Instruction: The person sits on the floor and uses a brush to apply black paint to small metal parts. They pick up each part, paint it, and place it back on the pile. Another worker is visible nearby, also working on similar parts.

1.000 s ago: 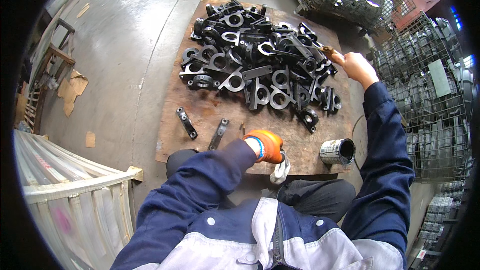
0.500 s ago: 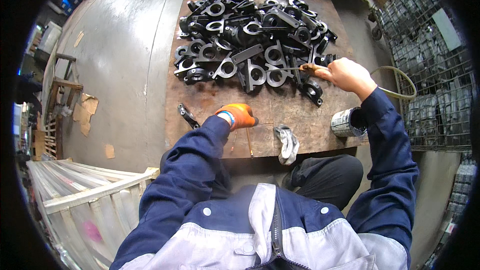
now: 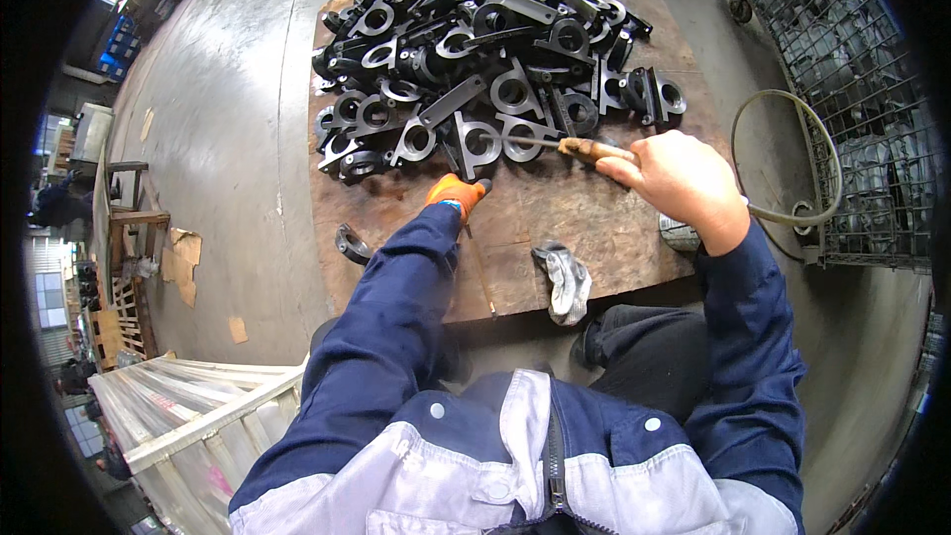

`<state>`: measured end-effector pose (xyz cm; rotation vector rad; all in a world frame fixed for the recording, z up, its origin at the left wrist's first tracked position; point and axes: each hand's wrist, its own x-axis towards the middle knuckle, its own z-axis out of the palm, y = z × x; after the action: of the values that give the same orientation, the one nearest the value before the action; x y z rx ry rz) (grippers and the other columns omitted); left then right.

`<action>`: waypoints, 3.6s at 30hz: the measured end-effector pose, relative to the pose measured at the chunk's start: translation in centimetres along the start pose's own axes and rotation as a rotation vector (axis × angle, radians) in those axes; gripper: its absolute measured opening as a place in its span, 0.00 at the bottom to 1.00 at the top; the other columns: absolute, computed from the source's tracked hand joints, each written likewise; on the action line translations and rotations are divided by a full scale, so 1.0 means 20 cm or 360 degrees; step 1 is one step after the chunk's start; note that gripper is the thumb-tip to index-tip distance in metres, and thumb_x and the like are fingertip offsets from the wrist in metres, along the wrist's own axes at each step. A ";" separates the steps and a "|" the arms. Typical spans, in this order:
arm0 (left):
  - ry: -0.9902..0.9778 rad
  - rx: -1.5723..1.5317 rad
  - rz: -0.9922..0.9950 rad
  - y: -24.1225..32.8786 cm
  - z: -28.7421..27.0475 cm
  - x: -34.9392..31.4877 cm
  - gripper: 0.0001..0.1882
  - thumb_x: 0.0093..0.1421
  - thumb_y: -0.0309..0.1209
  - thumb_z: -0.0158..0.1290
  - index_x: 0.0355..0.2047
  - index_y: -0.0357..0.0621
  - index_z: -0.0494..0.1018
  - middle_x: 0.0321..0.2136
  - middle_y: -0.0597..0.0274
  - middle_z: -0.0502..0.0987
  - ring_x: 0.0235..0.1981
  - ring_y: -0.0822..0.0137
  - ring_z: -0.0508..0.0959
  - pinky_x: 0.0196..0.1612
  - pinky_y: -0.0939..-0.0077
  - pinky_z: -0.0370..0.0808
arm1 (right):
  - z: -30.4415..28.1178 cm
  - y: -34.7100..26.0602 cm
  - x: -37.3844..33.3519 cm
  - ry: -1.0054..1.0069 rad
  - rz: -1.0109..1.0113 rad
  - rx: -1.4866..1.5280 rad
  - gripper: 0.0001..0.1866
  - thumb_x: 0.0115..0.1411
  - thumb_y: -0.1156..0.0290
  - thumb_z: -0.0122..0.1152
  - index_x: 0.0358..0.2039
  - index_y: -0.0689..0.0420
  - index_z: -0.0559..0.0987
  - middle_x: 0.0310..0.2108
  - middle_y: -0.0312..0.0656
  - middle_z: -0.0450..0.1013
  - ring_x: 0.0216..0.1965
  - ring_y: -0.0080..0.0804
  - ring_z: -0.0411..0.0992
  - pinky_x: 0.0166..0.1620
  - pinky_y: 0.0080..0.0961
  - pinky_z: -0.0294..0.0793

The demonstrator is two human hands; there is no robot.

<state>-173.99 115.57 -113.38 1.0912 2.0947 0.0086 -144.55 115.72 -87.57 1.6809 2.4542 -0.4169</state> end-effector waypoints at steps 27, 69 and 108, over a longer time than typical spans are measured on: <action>-0.0370 -0.0833 0.0033 -0.53 -0.83 0.33 0.18 0.60 0.44 0.52 0.37 0.42 0.78 0.29 0.54 0.81 0.26 0.61 0.80 0.28 0.68 0.76 | 0.13 -0.24 0.21 -0.0085 -0.0385 0.0070 0.32 0.61 0.38 0.50 0.26 0.57 0.83 0.20 0.47 0.76 0.24 0.47 0.77 0.29 0.40 0.76; 0.0422 -0.0161 0.0240 -0.57 -0.94 0.87 0.38 0.51 0.64 0.50 0.38 0.36 0.79 0.33 0.39 0.80 0.40 0.45 0.80 0.42 0.58 0.72 | 0.12 -0.03 0.26 0.0557 -0.0095 0.0135 0.30 0.61 0.40 0.52 0.26 0.58 0.80 0.20 0.48 0.76 0.24 0.47 0.76 0.29 0.40 0.76; 0.0399 -0.0001 0.0320 0.07 -0.84 1.09 0.24 0.51 0.47 0.54 0.34 0.36 0.79 0.32 0.48 0.81 0.34 0.52 0.79 0.40 0.62 0.73 | 0.09 0.16 0.32 0.0371 0.0031 0.0434 0.28 0.60 0.43 0.55 0.23 0.58 0.78 0.18 0.51 0.74 0.23 0.51 0.75 0.27 0.43 0.73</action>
<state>-191.17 137.13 -114.53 1.3548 2.1919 0.2558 -144.03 122.00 -91.39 1.9581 2.6416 -0.6098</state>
